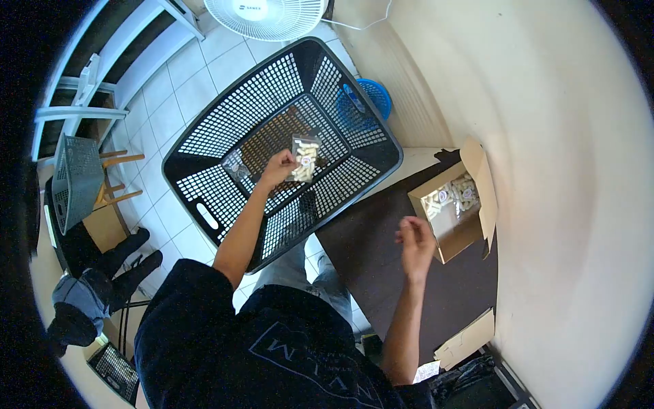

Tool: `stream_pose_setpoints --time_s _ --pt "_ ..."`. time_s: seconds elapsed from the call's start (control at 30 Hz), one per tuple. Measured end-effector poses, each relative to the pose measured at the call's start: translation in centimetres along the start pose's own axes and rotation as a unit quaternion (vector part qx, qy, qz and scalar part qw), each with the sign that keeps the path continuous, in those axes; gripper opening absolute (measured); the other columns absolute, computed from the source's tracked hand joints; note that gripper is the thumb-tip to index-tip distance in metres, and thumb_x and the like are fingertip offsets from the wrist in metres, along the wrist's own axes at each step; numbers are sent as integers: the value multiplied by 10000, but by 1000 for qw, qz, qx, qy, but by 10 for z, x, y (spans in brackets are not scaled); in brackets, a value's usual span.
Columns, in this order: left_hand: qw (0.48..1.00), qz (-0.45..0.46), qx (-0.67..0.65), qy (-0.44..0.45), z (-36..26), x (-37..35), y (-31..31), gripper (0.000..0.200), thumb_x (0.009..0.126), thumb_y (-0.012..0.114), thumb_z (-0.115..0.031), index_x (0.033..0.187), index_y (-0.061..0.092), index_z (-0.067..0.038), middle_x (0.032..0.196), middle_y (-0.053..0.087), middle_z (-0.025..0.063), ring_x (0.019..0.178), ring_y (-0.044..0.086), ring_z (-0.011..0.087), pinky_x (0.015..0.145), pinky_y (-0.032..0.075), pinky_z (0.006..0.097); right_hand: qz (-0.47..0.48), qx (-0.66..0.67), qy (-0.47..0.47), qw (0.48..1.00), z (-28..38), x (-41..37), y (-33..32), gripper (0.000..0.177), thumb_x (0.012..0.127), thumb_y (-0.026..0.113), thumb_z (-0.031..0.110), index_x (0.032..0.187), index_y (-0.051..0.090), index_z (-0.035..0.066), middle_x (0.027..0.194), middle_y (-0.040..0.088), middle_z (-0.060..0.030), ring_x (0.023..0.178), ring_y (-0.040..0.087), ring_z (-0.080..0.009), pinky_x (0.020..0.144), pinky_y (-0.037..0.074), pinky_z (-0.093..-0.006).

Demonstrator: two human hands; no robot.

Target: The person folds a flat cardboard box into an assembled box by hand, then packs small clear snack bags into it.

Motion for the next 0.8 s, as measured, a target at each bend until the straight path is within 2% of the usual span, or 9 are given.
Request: stream_pose_setpoints --time_s 0.07,0.2,0.3,0.37,0.43,0.53,0.63,0.73,0.8 --pt "955 -3 -291 58 -62 -40 -18 215 825 685 -15 987 545 -23 994 679 106 865 649 170 782 522 294 53 37 19 998 2 -13 23 197 908 673 114 1056 624 -7 910 628 -54 773 633 -129 633 529 -255" --pt "930 8 -356 94 -173 -125 -29 374 840 663 37 1166 485 -9 1068 669 112 939 642 153 805 522 281 109 65 1 992 8 -35 63 453 873 725 150 1249 517 8 1125 632 -157 995 610 -189 849 508 -313" --pt "922 94 -357 114 -212 -178 -4 524 840 663 40 1307 435 -27 1155 643 124 1003 630 155 867 511 289 114 143 -44 982 18 -52 67 455 887 707 147 1260 495 -3 1112 639 -152 932 630 -189 790 523 -305" --pt "932 120 -314 136 -231 -209 16 469 850 657 37 1276 469 -23 1180 614 110 1032 610 154 902 492 294 191 201 -68 958 21 -63 60 356 911 675 149 1192 529 -14 1043 667 -130 846 645 -167 717 525 -292" --pt "936 122 -292 157 -248 -236 39 404 876 653 -3 1249 497 -16 1161 603 79 1040 590 136 911 477 285 153 95 -138 974 11 -73 38 243 900 674 163 1047 588 -9 892 700 -116 785 663 -134 667 519 -298" --pt "930 3 -354 102 -249 -258 82 191 942 629 -132 1072 622 7 947 658 36 880 591 79 771 472 224 131 30 -149 980 11 -110 -5 260 869 701 187 1015 604 -5 850 705 -156 775 704 -203 699 522 -333" --pt "953 -57 -270 126 -254 -277 111 186 948 634 -157 885 670 15 777 648 11 737 568 53 661 451 205 119 22 -144 982 -11 -140 -36 291 866 717 212 1024 608 -7 861 707 -148 789 696 -178 705 522 -326" --pt "944 -43 -301 130 -272 -298 145 240 955 631 -181 822 672 14 725 632 2 669 526 34 593 424 210 107 83 -131 982 -34 -160 -61 305 871 717 165 1095 595 -2 958 709 -117 841 678 -156 742 525 -317" --pt "939 -9 -319 127 -276 -304 164 263 971 609 -202 821 666 5 737 628 1 672 528 38 600 426 210 138 276 -88 947 -46 -168 -71 351 872 703 86 1182 562 1 1054 688 -76 894 653 -146 795 524 -307"
Point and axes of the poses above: each hand's wrist, its own x-axis towards the middle knuckle, its own y-axis out of the palm, z = x × y, the point moved 3 cm from there along x, towards the middle knuckle
